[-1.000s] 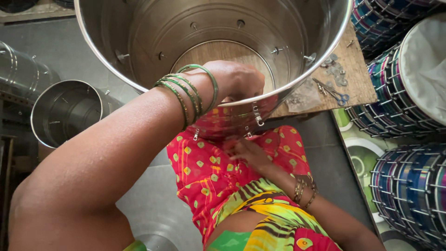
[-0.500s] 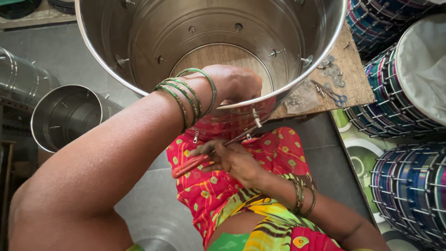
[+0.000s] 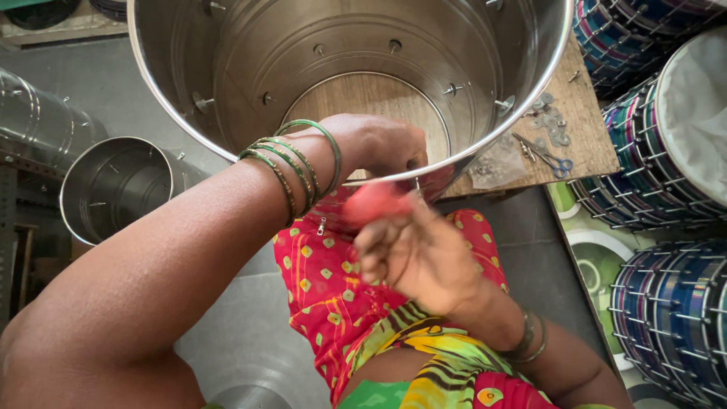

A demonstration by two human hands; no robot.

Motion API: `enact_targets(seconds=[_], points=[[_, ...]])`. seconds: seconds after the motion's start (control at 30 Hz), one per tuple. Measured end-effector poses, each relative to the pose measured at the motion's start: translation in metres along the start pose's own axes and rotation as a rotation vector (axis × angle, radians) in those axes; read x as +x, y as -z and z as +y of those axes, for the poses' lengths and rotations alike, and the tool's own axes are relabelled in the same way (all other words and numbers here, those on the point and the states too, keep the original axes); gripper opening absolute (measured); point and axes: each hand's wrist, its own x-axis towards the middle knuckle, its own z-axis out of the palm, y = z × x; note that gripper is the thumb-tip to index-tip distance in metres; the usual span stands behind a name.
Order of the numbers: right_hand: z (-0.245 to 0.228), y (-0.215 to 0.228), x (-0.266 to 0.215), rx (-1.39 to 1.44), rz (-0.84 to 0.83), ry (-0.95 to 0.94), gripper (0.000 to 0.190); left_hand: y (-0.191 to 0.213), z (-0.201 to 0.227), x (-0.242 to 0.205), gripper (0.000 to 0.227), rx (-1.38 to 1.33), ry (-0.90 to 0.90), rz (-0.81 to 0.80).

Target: The person uses a red-handled screwdriver to tighten bolts around the rim of a large metal drum shell. They rotate the drum periodically to access different bolts and continue tightening them throughout the clip.

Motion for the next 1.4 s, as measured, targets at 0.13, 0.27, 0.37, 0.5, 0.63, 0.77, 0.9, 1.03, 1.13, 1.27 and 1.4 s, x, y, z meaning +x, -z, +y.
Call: enact_targets(seconds=[0.13,0.27,0.37,0.5,0.63,0.77,0.9,1.03,1.13,1.27,1.4], points=[[-0.036,0.002,-0.009,-0.086,-0.029,0.158,0.072,0.0,-0.004,0.003,0.021,-0.058,-0.037,-0.004],[-0.056,0.009,-0.012,-0.464,0.116,0.191,0.073,-0.004,-0.007,0.009,0.023,-0.089,-0.007,-0.007],[-0.066,0.008,-0.013,-0.719,0.217,0.275,0.064,-0.004,-0.01,0.009,0.024,-0.062,-0.001,0.0],[-0.069,-0.003,-0.018,-1.205,0.484,0.506,0.055,-0.006,-0.012,0.009,0.025,-0.034,-0.008,0.027],[-0.061,-0.017,-0.017,-1.727,0.645,0.704,0.023,-0.007,-0.012,0.011,0.025,-0.029,-0.028,0.046],[-0.079,-0.024,-0.016,-1.742,0.494,1.075,0.046,-0.006,-0.011,0.011,0.025,-0.038,-0.017,0.039],[-0.097,-0.019,-0.018,-1.528,0.438,1.093,0.074,-0.005,-0.008,0.013,0.027,0.034,-0.034,0.022],[-0.103,-0.013,-0.024,-1.591,0.438,1.017,0.087,-0.005,-0.004,0.013,0.025,0.061,-0.046,0.073],[-0.104,-0.011,-0.032,-1.608,0.434,1.026,0.095,-0.001,0.002,0.012,0.022,0.143,-0.055,0.027],[-0.107,-0.009,-0.052,-1.635,0.389,1.094,0.095,0.0,0.008,0.005,0.018,0.055,0.032,0.008],[-0.116,-0.008,-0.078,-1.582,0.402,1.089,0.091,0.003,0.012,0.006,0.016,0.086,0.058,-0.033]])
